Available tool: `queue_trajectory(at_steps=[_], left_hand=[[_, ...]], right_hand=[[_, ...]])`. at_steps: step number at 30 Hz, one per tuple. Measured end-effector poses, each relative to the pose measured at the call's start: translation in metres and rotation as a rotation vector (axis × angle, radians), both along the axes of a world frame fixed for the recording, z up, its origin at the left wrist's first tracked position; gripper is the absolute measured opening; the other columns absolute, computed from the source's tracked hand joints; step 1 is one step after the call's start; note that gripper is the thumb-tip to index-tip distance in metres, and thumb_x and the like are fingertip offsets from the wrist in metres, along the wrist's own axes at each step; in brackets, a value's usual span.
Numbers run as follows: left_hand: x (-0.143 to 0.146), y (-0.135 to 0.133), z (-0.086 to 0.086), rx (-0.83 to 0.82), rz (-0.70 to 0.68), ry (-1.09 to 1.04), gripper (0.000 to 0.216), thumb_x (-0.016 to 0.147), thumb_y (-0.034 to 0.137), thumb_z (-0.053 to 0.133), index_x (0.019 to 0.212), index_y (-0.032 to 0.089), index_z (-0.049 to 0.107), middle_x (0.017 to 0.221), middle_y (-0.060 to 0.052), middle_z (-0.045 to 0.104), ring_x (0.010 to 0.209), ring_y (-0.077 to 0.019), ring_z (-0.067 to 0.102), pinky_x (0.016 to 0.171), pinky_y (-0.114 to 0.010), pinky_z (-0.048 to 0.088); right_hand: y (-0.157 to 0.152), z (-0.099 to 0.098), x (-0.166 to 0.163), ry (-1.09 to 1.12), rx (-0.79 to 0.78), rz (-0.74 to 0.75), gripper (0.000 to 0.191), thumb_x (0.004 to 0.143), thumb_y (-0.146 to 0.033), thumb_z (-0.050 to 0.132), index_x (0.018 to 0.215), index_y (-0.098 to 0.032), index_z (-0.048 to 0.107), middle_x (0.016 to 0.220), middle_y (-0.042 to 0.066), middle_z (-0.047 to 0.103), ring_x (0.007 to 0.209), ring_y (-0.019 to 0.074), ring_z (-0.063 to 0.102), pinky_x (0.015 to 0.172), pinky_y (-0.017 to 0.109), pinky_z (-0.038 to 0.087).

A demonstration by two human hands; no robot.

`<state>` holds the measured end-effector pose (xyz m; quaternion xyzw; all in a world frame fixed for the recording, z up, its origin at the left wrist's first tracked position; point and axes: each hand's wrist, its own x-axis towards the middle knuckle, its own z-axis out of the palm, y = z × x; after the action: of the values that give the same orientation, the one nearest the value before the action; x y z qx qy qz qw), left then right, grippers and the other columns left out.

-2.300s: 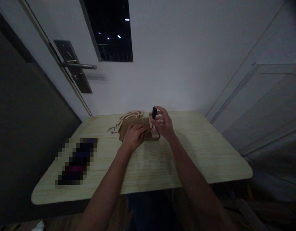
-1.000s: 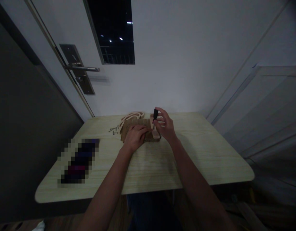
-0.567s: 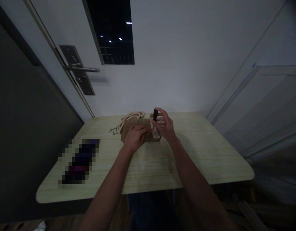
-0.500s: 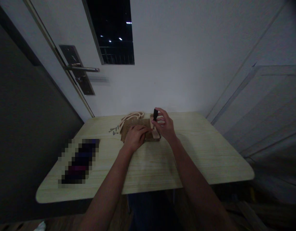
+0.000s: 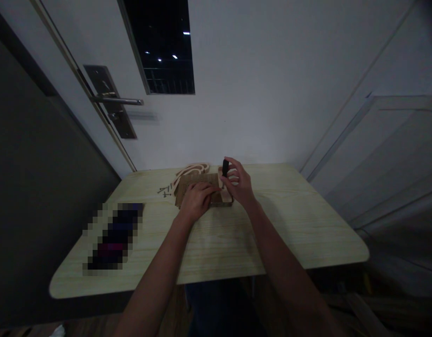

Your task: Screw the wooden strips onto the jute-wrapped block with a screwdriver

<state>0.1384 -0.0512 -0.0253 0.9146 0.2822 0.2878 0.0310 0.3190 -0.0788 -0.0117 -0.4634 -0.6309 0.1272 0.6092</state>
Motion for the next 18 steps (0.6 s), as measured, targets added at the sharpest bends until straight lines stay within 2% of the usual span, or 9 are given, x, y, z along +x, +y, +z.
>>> queue_trajectory(at_steps=[8,18], left_hand=[[0.0002,0.0004,0.0,0.001,-0.005,0.001,0.038,0.087,0.013,0.046,0.118,0.027,0.063,0.11,-0.005,0.067,0.106,-0.0224,0.058,0.091,-0.042,0.042],[0.0002,0.0016,-0.0024,0.01,-0.006,-0.001,0.037,0.088,0.012,0.047,0.117,0.027,0.064,0.11,-0.005,0.067,0.105,-0.0219,0.059,0.093,-0.042,0.041]], right_hand=[[-0.0067,0.0052,-0.0015,-0.032,-0.011,0.016,0.05,0.085,-0.034,0.056,0.133,-0.032,0.042,0.113,0.007,0.059,0.077,0.0143,0.062,0.057,0.027,0.057],[-0.0022,0.0017,-0.0004,-0.038,0.036,-0.007,0.048,0.083,-0.034,0.061,0.13,-0.031,0.048,0.108,0.006,0.059,0.074,0.0131,0.06,0.056,0.025,0.057]])
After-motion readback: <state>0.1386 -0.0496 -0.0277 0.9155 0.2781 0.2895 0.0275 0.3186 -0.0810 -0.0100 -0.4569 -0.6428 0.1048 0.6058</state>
